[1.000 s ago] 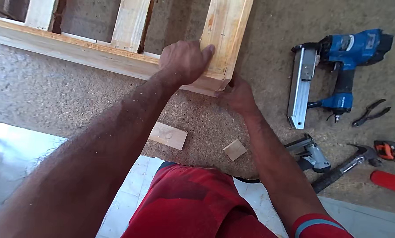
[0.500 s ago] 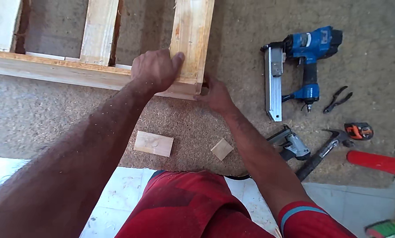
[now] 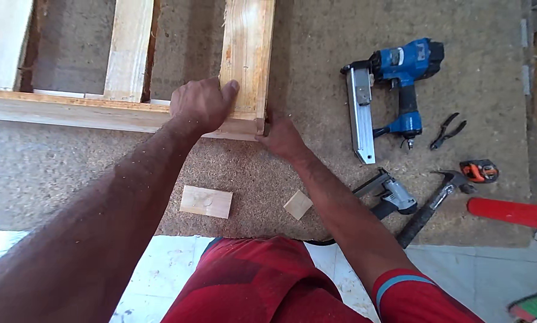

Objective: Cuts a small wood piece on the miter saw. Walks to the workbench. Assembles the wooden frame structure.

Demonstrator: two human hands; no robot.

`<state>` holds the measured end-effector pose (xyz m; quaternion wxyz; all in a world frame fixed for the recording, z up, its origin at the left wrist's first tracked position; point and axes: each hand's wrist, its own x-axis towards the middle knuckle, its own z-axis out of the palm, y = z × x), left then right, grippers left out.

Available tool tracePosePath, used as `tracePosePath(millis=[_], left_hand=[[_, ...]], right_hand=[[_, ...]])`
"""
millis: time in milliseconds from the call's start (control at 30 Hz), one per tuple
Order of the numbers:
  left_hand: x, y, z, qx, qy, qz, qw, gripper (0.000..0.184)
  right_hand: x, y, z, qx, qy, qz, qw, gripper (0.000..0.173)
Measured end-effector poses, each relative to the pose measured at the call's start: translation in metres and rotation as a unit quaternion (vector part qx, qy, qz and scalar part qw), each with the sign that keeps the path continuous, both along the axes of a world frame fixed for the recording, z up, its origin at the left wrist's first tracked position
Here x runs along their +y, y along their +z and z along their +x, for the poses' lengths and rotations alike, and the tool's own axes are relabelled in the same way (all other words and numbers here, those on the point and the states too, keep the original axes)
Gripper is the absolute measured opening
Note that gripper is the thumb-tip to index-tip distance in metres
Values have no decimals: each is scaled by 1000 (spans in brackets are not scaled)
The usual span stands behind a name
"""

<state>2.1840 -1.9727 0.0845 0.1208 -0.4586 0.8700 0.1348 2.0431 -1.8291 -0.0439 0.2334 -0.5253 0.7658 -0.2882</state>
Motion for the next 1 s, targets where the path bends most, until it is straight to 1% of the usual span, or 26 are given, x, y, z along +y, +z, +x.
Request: tracePosePath(millis=[167, 367, 467, 667, 1000], left_hand=[[0, 0, 1, 3, 0, 3, 1000, 84], [1, 2, -1, 1, 5, 4, 1000, 83], [1, 1, -1, -2, 7, 3, 1000, 82], [1, 0, 0, -1, 0, 1, 1000, 85], [1, 1, -1, -2, 6, -1, 1000, 85]], right_hand=[[-2, 5, -2, 10, 22, 19, 1000, 99], [2, -3, 1, -6, -20, -3, 1000, 99], [2, 0, 1, -4, -22, 14, 1000, 100], [-1, 5, 0, 16, -1, 19, 1000, 98], [0, 1, 2, 11, -22, 10, 1000, 99]])
